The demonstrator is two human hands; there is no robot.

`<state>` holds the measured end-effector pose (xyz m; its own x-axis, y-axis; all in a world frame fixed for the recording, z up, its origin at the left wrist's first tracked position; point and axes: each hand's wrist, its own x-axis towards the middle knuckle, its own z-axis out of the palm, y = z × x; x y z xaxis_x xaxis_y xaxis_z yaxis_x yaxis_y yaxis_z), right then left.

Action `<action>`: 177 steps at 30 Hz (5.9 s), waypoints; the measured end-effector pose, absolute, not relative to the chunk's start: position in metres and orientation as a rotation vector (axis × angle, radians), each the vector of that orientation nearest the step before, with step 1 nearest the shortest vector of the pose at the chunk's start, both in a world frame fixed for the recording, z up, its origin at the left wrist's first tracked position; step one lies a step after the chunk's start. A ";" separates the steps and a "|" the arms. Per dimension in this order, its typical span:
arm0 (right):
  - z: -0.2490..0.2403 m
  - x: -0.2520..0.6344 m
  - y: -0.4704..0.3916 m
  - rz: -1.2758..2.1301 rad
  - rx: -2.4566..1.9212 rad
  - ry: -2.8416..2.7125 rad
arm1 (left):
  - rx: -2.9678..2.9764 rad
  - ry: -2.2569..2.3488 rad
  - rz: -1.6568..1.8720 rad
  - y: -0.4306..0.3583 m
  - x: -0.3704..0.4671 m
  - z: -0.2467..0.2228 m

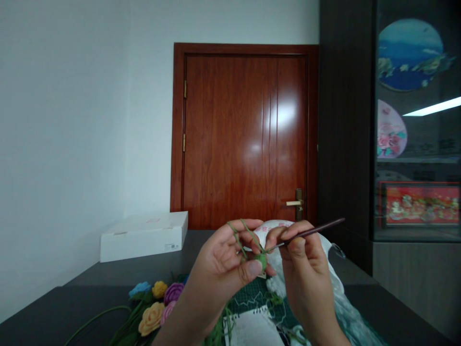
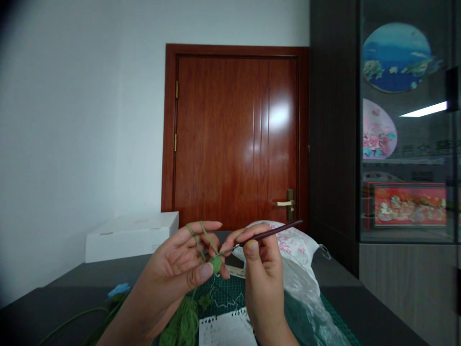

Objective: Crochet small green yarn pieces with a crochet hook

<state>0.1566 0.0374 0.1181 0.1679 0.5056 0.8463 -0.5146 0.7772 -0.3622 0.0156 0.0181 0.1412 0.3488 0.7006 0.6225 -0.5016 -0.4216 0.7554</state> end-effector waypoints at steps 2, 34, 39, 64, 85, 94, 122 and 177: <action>0.119 0.159 0.038 0.686 0.010 -1.226 | 1.504 0.206 1.352 0.019 0.015 0.142; 0.102 0.182 0.040 -0.410 -0.055 -1.435 | 1.355 0.171 1.331 0.018 0.026 0.137; 0.110 0.177 0.030 -0.248 -0.165 -1.601 | 1.294 0.196 1.312 0.024 0.026 0.134; 0.127 0.164 0.035 1.045 -0.160 -1.274 | 1.467 0.204 1.416 0.025 0.020 0.140; 0.115 0.150 0.028 0.550 0.123 -1.174 | 1.093 0.021 1.147 0.014 0.024 0.139; 0.122 0.150 0.022 0.793 0.118 -1.148 | 1.182 -0.094 1.167 0.022 0.026 0.138; 0.117 0.154 0.025 0.341 0.054 -1.289 | 1.422 0.121 1.391 0.012 0.021 0.137; 0.110 0.134 0.018 0.039 -0.121 -0.982 | 1.499 0.364 1.983 -0.001 0.047 0.128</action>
